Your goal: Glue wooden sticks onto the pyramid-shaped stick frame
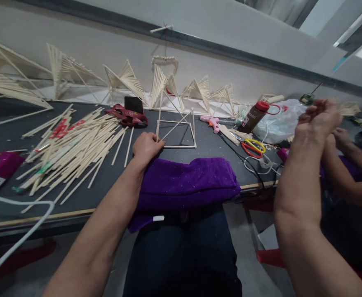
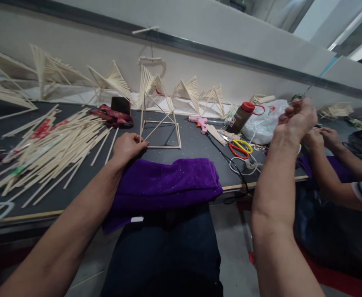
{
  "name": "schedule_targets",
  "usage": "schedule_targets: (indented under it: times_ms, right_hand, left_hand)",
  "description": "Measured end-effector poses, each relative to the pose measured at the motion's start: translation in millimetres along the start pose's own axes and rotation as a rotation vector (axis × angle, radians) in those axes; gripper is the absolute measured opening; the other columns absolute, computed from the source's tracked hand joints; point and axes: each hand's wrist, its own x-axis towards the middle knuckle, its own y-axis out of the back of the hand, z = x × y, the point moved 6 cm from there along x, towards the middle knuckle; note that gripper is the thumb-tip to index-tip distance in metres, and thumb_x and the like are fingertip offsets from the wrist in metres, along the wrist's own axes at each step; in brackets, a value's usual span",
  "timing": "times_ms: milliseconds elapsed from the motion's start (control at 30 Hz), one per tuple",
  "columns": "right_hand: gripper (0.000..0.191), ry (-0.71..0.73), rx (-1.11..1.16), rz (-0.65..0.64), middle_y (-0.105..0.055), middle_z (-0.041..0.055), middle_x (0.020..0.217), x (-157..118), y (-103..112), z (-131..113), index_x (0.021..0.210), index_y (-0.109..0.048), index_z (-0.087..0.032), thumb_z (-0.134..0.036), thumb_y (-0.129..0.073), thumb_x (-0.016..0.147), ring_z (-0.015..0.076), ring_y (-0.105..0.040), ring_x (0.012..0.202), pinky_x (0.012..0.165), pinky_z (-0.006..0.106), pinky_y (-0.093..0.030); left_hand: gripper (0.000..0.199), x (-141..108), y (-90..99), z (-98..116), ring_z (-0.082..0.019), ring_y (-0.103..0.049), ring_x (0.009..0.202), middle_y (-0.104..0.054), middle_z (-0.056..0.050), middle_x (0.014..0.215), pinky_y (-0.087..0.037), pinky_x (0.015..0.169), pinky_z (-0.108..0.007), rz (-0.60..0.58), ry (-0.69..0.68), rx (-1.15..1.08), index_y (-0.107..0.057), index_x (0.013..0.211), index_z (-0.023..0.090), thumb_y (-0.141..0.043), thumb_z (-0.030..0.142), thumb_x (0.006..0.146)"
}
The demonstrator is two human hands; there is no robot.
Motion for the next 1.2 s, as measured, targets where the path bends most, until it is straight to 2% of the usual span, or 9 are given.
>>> schedule_targets:
  times_ms: [67, 167, 300, 367, 567, 667, 800, 1000, 1200]
  right_hand:
    - [0.062, -0.286, 0.241, 0.081, -0.057, 0.0278, 0.132, 18.9, 16.6, 24.8, 0.046, -0.051, -0.011, -0.020, -0.011, 0.092, 0.0142, -0.070, 0.090, 0.046, 0.026, -0.031]
    - [0.055, -0.543, 0.572, 0.256, -0.059, 0.0162, 0.133, 27.9, 39.8, 46.0, 0.033, -0.019, -0.016, -0.018, -0.017, 0.088, 0.0105, -0.069, 0.085, 0.046, 0.026, -0.029]
    - [0.046, -0.697, 1.057, 0.151, -0.074, 0.0083, 0.084, -8.8, 23.2, 27.5, 0.044, -0.047, -0.016, -0.013, -0.033, 0.087, -0.0013, -0.051, 0.046, 0.041, 0.016, -0.023]
    - [0.034, -0.571, 1.050, -0.095, -0.062, -0.0004, 0.057, -44.5, -2.5, -7.1, 0.053, -0.054, -0.019, -0.009, -0.042, 0.082, 0.0017, -0.046, 0.040, 0.036, 0.016, -0.021]
    - [0.002, 0.008, 0.500, -0.972, -0.058, -0.0029, 0.054, -175.4, -112.7, -100.7, 0.069, -0.065, -0.015, -0.017, -0.066, 0.069, 0.0080, -0.051, 0.049, 0.047, 0.020, -0.036]
    - [0.020, 0.267, 0.142, -1.099, -0.066, 0.0004, 0.070, -205.0, -148.2, -109.1, 0.091, -0.072, -0.013, -0.018, -0.068, 0.072, 0.0115, -0.059, 0.065, 0.063, 0.023, -0.042]
    - [0.048, 0.383, -0.058, -1.234, -0.070, 0.0030, 0.082, -227.8, -173.3, -109.6, 0.116, -0.068, -0.012, -0.023, -0.074, 0.070, 0.0139, -0.062, 0.072, 0.064, 0.023, -0.041]
    - [0.010, 0.433, -0.135, -1.222, -0.072, 0.0046, 0.080, -234.2, -186.1, -106.6, 0.081, -0.073, -0.016, -0.018, -0.066, 0.075, 0.0165, -0.065, 0.077, 0.070, 0.024, -0.042]
    - [0.031, 0.200, -0.165, -0.783, -0.070, 0.0141, 0.086, -156.7, -184.2, -77.2, 0.097, -0.066, -0.010, -0.022, -0.039, 0.087, 0.0219, -0.065, 0.079, 0.074, 0.032, -0.047]
  left_hand:
    - [0.031, 0.2, -0.8, -0.7, -0.029, -0.067, 0.088, -0.073, -0.012, 0.091, -0.050, 0.074, -0.037, 0.009, -0.001, 0.003, -0.073, 0.087, 0.020, -0.060, 0.045, 0.074]
    - [0.031, 0.7, -0.6, -0.3, -0.030, -0.067, 0.090, -0.073, -0.014, 0.092, -0.049, 0.075, -0.037, 0.030, -0.014, 0.007, -0.074, 0.086, 0.019, -0.059, 0.044, 0.075]
    - [0.032, 2.2, -1.8, -1.3, -0.030, -0.067, 0.090, -0.073, -0.013, 0.093, -0.049, 0.075, -0.036, 0.027, -0.001, 0.019, -0.074, 0.084, 0.019, -0.059, 0.044, 0.073]
    - [0.032, 2.8, -2.4, -1.6, -0.030, -0.067, 0.091, -0.073, -0.013, 0.093, -0.049, 0.075, -0.037, 0.028, 0.001, 0.022, -0.074, 0.085, 0.019, -0.059, 0.045, 0.073]
    - [0.031, 0.4, -1.1, -0.7, -0.031, -0.067, 0.090, -0.073, -0.013, 0.092, -0.049, 0.074, -0.037, 0.027, -0.001, 0.023, -0.075, 0.085, 0.019, -0.060, 0.043, 0.073]
    - [0.030, -0.3, -0.7, -0.8, -0.031, -0.067, 0.091, -0.073, -0.014, 0.091, -0.049, 0.074, -0.038, 0.026, 0.001, 0.006, -0.075, 0.085, 0.018, -0.061, 0.043, 0.073]
    - [0.030, 1.0, -2.3, -2.1, -0.030, -0.067, 0.090, -0.072, -0.014, 0.091, -0.049, 0.074, -0.039, 0.030, -0.006, -0.016, -0.075, 0.084, 0.018, -0.063, 0.043, 0.073]
    - [0.027, 1.9, -3.7, -4.0, -0.030, -0.066, 0.089, -0.071, -0.014, 0.088, -0.048, 0.073, -0.039, 0.037, -0.007, -0.023, -0.075, 0.081, 0.019, -0.063, 0.042, 0.073]
    - [0.026, 2.2, -3.6, -3.6, -0.031, -0.066, 0.087, -0.071, -0.014, 0.086, -0.048, 0.072, -0.040, 0.019, 0.006, -0.038, -0.075, 0.080, 0.019, -0.064, 0.041, 0.071]
